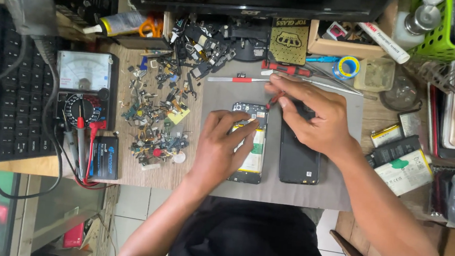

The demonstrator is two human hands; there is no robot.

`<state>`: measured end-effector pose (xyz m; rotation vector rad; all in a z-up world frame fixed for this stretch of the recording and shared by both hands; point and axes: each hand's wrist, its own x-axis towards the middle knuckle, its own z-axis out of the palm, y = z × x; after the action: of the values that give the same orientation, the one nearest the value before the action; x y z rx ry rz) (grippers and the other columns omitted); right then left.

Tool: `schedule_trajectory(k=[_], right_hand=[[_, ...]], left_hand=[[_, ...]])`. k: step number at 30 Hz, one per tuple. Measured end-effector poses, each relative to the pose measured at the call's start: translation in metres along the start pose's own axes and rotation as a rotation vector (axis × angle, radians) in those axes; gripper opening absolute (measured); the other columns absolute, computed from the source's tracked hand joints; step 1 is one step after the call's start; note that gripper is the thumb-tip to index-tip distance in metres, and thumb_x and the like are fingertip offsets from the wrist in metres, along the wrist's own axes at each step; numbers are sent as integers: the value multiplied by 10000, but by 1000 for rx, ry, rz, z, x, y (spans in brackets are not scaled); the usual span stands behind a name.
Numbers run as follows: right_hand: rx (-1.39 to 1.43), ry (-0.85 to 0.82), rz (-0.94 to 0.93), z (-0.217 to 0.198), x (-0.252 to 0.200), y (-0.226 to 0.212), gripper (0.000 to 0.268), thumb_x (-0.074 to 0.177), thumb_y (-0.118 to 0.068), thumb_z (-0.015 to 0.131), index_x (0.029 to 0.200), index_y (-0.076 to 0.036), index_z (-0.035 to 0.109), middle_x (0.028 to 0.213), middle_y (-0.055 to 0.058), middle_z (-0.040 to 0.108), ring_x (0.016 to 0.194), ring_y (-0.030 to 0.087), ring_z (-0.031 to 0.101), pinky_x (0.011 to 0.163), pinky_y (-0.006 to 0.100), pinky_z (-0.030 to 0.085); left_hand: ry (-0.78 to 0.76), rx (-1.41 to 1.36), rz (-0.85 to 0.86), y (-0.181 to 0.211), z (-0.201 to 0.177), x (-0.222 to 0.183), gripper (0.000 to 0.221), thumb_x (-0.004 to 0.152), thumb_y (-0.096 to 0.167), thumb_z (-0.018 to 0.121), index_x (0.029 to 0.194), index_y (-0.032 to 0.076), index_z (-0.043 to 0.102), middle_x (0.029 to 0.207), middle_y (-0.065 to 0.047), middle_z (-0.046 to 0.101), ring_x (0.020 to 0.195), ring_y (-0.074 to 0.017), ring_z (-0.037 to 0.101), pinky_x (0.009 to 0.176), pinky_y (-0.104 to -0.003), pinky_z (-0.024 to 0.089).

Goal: Reassembling a smartphone by installing the battery and snapping the internal frame into place.

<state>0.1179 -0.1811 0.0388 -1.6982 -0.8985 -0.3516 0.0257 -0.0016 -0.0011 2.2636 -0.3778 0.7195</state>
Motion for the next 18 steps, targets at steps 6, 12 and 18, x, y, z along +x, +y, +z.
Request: schedule_trajectory(k=[6,12,18], right_hand=[[-50,-4,-28,-8,3,4,327,877,151,804,1190,64,765,1008,229,765,880,347,774,792,447,619],[-13,-26,-39,-7,3,4,310,893,99,770,1198,46,757,1060,206,773,929,357,773,813,472,609],[144,10,28,-4,-5,6,528,939,155,645,1453,76,558,1092,227,767,963,288,773,802,410,657]], left_hand=[[2,-3,-4,1,-1,0,178,847,20,755,1005,82,807,1032,-83,696,966,-283,625,862,-371,555],[9,12,2,1,-1,0,169,858,38,751,1007,95,804,1039,-72,696,959,-274,624,863,-365,553],[-141,51,-57,0,-14,18,167,883,198,775,1033,127,798,947,-64,689,903,-272,615,788,-381,480]])
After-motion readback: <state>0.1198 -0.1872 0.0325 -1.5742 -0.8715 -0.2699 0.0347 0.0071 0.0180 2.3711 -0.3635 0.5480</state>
